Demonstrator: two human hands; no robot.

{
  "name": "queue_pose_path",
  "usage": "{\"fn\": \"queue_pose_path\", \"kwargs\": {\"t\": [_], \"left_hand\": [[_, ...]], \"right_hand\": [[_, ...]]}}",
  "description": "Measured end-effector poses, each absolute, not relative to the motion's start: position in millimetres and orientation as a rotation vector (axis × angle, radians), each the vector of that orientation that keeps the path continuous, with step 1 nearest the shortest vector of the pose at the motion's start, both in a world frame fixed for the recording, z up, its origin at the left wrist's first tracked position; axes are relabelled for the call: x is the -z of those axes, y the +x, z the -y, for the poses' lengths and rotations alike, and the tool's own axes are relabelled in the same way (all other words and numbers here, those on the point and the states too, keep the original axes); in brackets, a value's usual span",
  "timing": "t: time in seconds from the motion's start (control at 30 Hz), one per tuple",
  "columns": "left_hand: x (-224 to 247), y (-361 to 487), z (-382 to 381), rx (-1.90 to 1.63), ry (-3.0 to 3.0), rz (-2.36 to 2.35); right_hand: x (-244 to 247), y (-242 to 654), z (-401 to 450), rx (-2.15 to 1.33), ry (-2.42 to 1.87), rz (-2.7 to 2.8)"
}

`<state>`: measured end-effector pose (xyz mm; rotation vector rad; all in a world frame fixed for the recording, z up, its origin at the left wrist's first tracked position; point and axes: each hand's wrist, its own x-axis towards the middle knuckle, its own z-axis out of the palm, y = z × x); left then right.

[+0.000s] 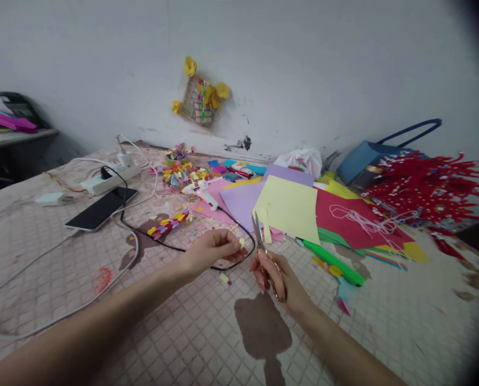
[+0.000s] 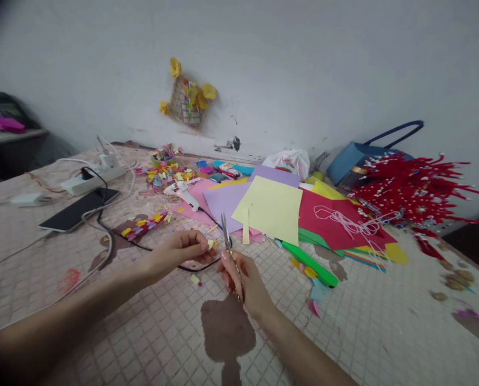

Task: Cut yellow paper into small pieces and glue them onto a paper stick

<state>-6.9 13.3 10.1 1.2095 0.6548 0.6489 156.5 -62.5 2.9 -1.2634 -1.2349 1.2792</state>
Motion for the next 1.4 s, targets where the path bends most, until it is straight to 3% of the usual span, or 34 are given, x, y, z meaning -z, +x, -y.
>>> {"fn": "queue_pose_path", "kwargs": {"t": [1.4], "left_hand": [[-9.2, -19.5, -31.9, -0.686, 1.242, -0.550]], "right_hand": [[-4.9, 153.2, 65.2, -1.232, -1.488, 1.498]]}}
